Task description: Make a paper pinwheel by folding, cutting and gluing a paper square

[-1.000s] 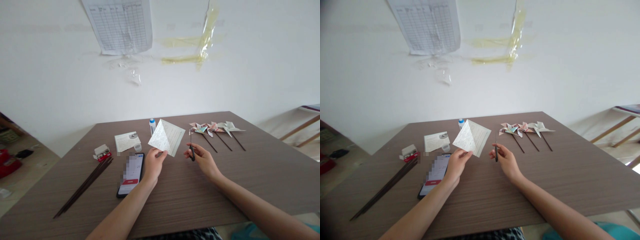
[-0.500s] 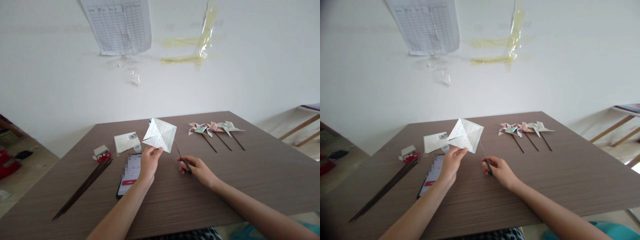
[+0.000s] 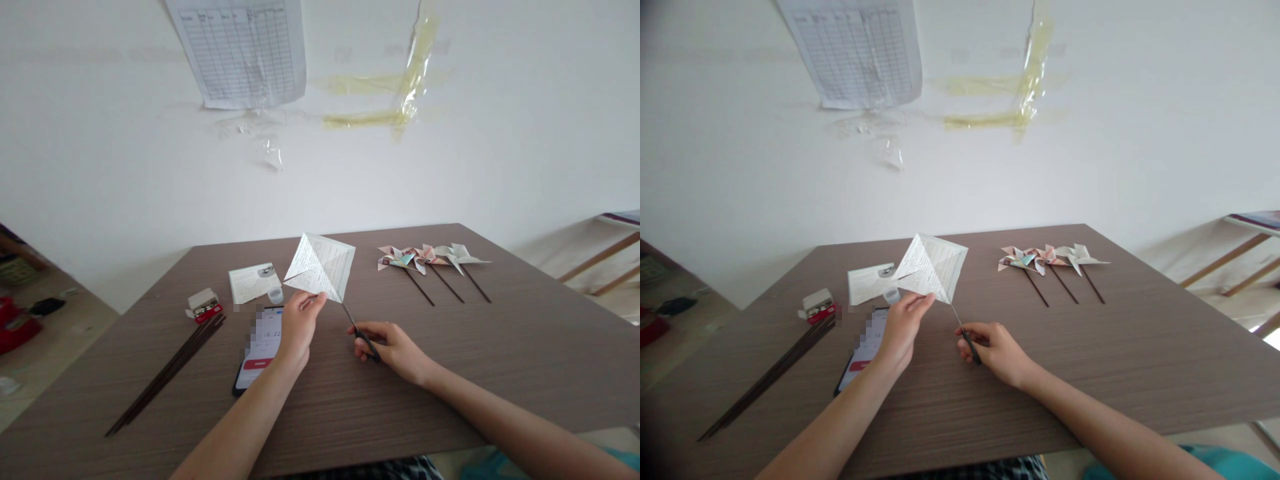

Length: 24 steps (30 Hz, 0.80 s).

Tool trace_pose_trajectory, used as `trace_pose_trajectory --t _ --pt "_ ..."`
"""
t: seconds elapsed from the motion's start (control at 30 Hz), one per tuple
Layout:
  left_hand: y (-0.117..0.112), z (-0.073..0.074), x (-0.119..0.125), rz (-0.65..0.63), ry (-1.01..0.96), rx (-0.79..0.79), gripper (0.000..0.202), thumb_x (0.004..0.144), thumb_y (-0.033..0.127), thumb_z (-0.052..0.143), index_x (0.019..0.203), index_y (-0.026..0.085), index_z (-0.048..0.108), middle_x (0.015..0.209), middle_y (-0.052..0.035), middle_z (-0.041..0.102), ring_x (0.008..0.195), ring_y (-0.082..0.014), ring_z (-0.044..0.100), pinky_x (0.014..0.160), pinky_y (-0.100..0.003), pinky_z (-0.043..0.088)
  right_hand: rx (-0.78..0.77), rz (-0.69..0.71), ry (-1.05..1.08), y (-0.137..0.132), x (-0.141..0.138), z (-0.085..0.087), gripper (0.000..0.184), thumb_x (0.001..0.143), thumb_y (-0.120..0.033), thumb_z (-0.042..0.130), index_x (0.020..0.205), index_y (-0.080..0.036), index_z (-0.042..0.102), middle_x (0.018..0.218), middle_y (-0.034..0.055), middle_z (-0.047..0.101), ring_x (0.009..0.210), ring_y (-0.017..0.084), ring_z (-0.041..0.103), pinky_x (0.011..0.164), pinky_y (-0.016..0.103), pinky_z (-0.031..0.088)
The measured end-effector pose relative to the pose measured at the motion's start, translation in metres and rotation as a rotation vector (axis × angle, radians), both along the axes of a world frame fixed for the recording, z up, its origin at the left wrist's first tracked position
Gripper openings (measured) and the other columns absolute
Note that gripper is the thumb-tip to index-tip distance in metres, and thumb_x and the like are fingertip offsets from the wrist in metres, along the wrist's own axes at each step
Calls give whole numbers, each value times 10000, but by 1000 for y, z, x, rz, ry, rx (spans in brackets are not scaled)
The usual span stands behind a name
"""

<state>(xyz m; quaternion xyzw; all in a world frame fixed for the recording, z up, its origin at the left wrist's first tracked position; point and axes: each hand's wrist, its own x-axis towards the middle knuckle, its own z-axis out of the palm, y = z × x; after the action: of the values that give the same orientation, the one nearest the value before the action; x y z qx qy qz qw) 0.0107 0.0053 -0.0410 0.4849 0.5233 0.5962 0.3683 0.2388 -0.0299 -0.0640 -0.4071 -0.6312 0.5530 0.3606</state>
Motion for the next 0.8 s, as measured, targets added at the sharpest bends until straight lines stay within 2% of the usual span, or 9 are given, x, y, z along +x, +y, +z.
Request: trace_pose_trajectory --t 0.2,0.4,0.8 --pt "-2 2 2 -23 -17 -14 317 794 531 951 750 244 825 864 -41 837 959 -271 787 959 -379 594 4 -14 19 0 -1 0 536 892 -696 938 1115 -209 928 777 50 829 716 242 741 762 394 625" --pt "-1 1 2 -27 -39 -8 279 791 495 936 747 243 825 880 -47 842 972 -272 785 969 -386 595 13 -22 21 1 -1 1 513 887 -680 942 1108 -217 936 776 50 844 717 253 761 757 398 634" --pt "-3 5 4 -39 -54 -17 296 780 515 939 746 245 823 843 -41 841 935 -268 777 926 -371 574 1 -14 27 1 1 -2 541 906 -685 936 1165 -210 924 801 55 849 735 255 764 791 409 629"
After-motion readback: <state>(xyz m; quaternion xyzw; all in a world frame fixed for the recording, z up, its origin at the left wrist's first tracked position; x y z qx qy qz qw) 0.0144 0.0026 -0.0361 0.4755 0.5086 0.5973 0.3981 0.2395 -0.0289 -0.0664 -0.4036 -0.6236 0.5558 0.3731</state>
